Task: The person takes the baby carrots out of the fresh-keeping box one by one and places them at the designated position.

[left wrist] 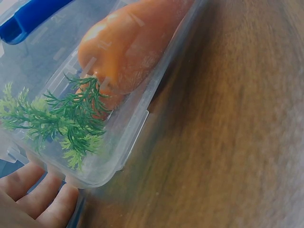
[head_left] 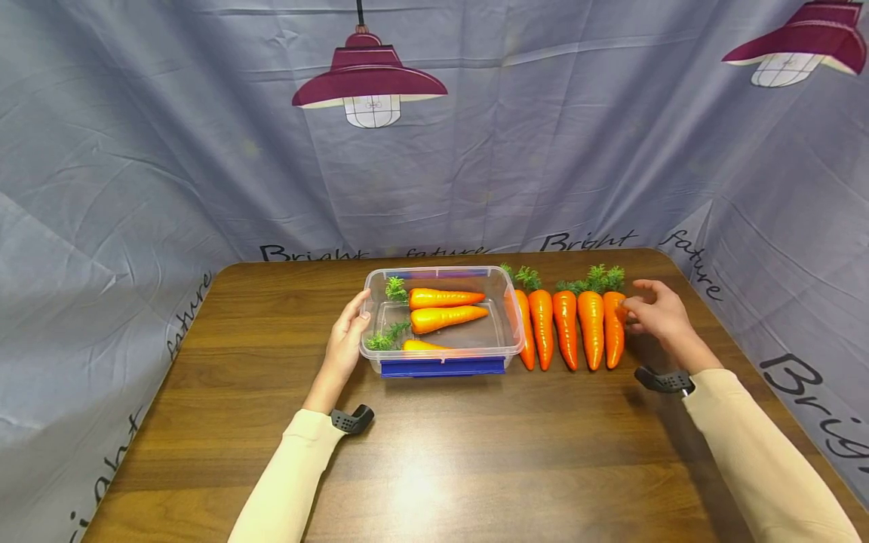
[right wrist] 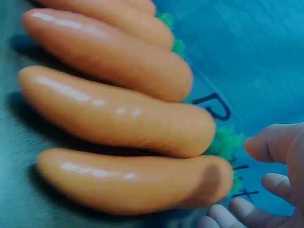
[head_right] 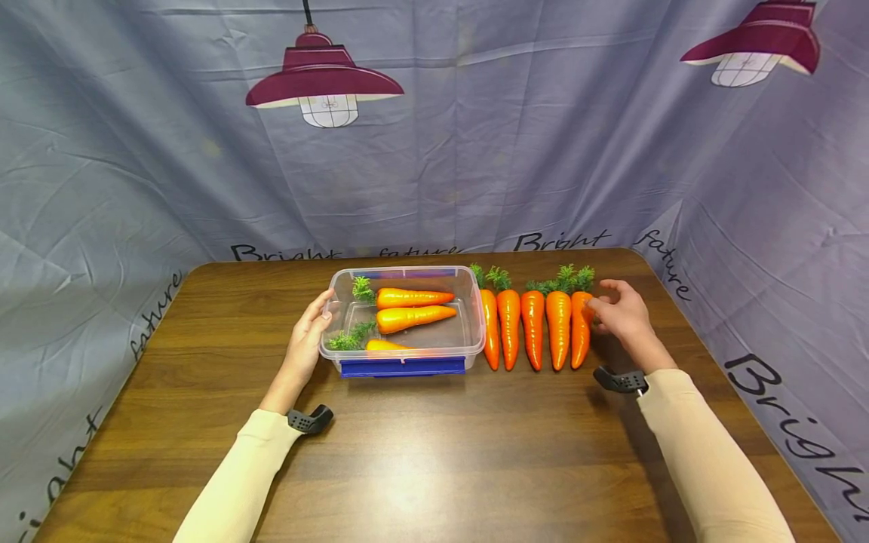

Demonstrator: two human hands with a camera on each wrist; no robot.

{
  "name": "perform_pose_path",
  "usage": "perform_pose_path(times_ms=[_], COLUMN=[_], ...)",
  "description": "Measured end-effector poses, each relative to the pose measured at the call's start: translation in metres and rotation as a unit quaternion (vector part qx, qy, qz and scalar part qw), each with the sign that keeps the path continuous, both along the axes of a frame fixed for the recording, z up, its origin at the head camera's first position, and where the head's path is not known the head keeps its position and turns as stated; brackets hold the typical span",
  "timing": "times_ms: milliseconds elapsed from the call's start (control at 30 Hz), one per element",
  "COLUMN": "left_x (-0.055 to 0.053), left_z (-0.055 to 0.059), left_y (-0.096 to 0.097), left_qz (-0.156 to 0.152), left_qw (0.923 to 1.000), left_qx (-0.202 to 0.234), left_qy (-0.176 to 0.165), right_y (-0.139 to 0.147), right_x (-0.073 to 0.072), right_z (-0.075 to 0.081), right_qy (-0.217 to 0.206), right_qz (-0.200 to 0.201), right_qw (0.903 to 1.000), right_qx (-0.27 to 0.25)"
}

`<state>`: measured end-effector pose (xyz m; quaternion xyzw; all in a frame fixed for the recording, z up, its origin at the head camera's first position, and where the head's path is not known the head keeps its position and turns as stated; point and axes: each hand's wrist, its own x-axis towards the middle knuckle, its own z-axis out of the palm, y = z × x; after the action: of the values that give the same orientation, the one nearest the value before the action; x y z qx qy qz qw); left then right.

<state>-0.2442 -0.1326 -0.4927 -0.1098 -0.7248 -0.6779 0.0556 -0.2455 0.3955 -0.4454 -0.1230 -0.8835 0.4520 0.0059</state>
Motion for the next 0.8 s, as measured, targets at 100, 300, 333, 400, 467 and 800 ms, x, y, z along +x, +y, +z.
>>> perform_pose_path(times_ms=[100, 300, 333, 400, 467, 800], left_x=[-0.001, 0.0, 0.0, 0.0, 0.0, 0.0], left_z=[0.0, -0.001, -0.001, -0.002, -0.002, 0.0], left_y=[0.0, 0.0, -0.001, -0.001, -0.002, -0.001], left_qz=[0.001, 0.001, 0.002, 0.002, 0.002, 0.001], left_qw=[1.0, 1.0, 1.0, 1.0, 1.0, 0.9999], left_qx=[-0.001, -0.002, -0.001, -0.001, 0.001, -0.005], left_qy=[-0.004, -0.008, -0.008, -0.007, -0.005, -0.012], right_y=[-0.005, -0.04, -0.05, -0.072, -0.095, -0.199], right_x=[-0.004, -0.014, -0.016, -0.019, -0.02, -0.026], right_z=[0.011, 0.043, 0.048, 0.057, 0.062, 0.07], right_qy=[0.022, 0.066, 0.068, 0.07, 0.072, 0.065], right_qz=[0.002, 0.053, 0.067, 0.098, 0.131, 0.263], right_qw=[0.9995, 0.9941, 0.9929, 0.9898, 0.9853, 0.9598], right_qx=[0.023, 0.068, 0.071, 0.077, 0.084, 0.071])
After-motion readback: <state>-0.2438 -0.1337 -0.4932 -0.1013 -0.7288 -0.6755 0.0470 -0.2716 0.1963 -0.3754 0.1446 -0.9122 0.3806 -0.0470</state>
